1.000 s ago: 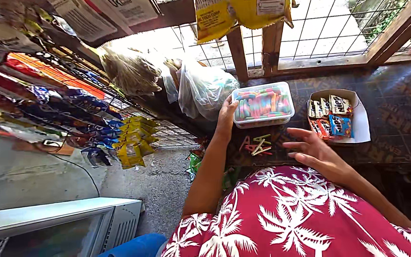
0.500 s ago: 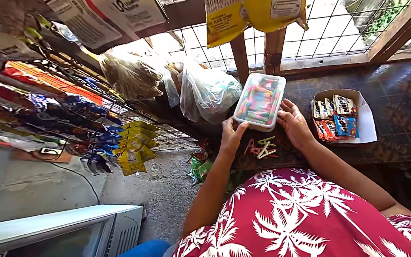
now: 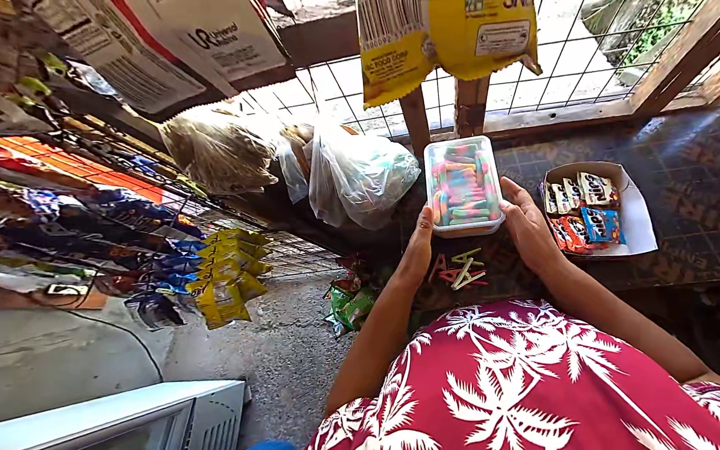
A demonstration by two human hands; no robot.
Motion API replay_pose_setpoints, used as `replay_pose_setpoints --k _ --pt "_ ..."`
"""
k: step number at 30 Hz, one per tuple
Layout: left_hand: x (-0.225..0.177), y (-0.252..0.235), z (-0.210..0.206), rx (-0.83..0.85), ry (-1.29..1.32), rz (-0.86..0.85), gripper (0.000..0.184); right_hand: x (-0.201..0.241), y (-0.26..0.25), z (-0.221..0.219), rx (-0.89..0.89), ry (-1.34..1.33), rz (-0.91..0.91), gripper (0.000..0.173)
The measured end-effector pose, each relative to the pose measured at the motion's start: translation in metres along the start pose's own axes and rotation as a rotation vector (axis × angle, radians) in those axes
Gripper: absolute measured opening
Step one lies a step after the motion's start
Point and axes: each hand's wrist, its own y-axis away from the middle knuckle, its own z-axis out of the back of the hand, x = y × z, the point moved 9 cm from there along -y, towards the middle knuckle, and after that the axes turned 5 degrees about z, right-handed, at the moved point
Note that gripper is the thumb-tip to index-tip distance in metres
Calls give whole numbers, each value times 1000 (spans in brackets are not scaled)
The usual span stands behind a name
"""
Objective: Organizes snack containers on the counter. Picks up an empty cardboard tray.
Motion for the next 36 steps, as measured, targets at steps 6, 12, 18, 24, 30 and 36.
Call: replay_pose_setpoints --k 6,12,18,24,30,36 --pt "-11 -41 49 -143 -124 -116 75 55 74 24 24 514 528 39" --pt "-1 -57 64 -210 -166 -68 72 72 106 69 -171 607 606 25" --pt "4 -62 68 -246 -281 -130 77 85 121 99 -313 762 672 20" --pt "3 -47 70 -215 -308 -109 80 89 126 145 -496 994 593 23" --pt "-26 0 69 -326 -389 -323 81 77 83 151 -274 1001 269 36" --pt "-46 33 48 -279 -318 -518 78 46 24 128 -70 1165 -65 71"
